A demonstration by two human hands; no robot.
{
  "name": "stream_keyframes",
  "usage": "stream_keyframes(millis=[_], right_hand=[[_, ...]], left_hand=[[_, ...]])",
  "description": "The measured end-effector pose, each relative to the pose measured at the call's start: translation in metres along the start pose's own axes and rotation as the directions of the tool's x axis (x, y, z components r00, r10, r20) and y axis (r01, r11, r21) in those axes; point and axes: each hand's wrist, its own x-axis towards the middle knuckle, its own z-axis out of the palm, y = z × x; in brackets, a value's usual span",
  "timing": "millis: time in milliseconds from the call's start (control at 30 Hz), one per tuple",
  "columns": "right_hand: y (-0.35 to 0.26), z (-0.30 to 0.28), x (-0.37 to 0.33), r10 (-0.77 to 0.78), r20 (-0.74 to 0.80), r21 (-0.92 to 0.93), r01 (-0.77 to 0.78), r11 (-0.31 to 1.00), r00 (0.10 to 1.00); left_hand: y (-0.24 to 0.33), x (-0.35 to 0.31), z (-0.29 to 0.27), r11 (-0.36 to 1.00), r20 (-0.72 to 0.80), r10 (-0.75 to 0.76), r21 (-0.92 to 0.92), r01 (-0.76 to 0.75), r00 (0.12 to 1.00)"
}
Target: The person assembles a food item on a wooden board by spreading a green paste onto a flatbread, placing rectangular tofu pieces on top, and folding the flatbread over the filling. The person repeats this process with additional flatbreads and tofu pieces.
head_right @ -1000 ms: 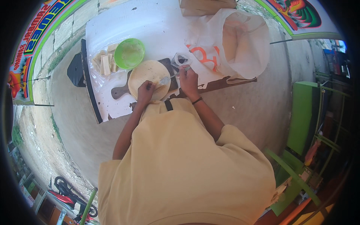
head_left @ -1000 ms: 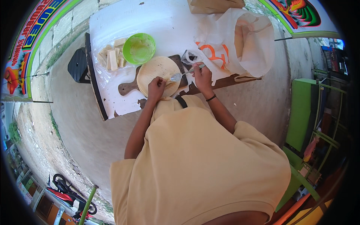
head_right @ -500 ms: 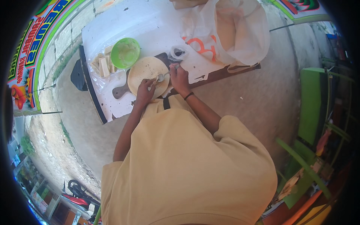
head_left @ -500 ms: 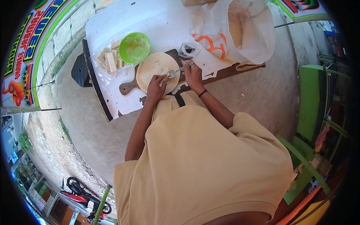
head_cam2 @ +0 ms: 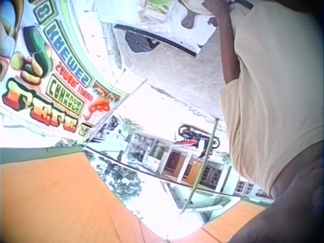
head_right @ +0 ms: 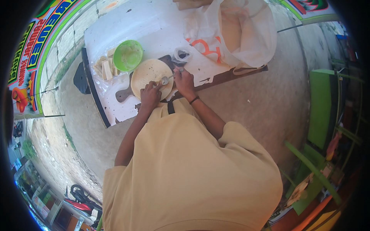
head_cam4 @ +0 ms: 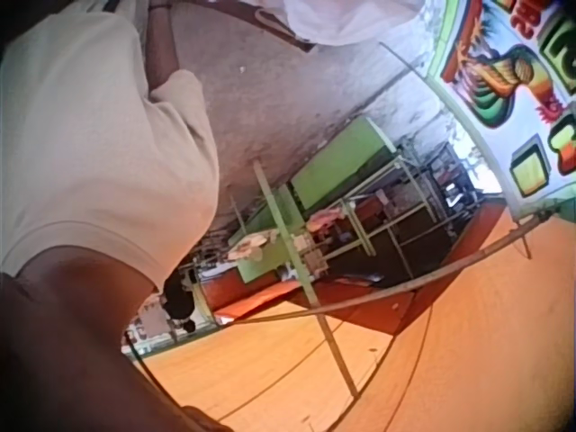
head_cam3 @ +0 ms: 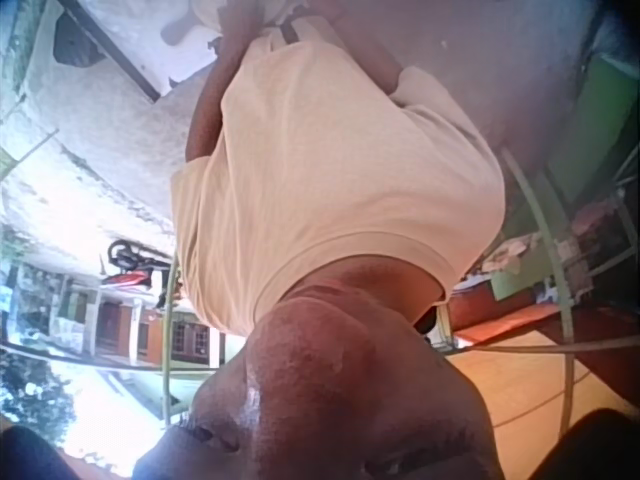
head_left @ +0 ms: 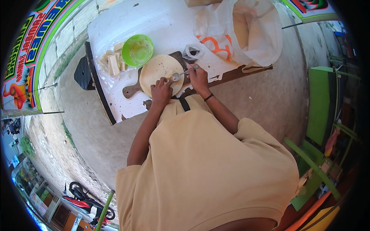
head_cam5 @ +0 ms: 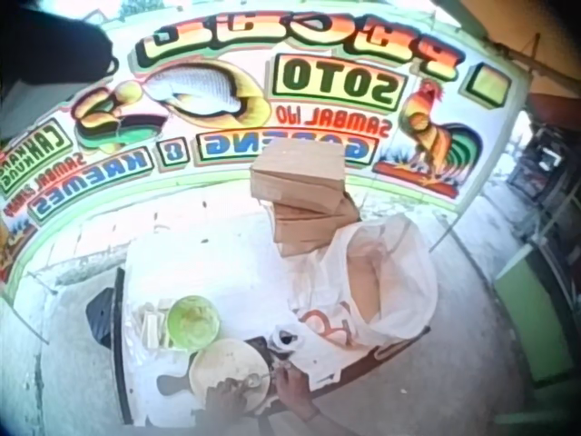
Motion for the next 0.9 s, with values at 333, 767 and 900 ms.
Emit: stream_keyframes(millis=[333,767,900], right_hand=[[-0.060,-0.028,-0.006,-0.251,-0.064,-0.090,0.245,0.965,0.966],[-0.076,-0.040,0.012,-0.175,-0.142,0.012,0.178,0.984,0.974],[-0.074,-0.039,0.006,-0.140,-0.129,0.035,0.146,0.989,0.982]], left_hand=[[0.005,-0.003,-0.003,0.999,-0.085,-0.016,-0.038,0.013,0.996],[0.002,0.011,0.013,0.770,-0.203,-0.387,-0.608,0.194,0.900],[-0.006,0.013,0.019,0.739,-0.166,-0.374,-0.648,0.185,0.913]])
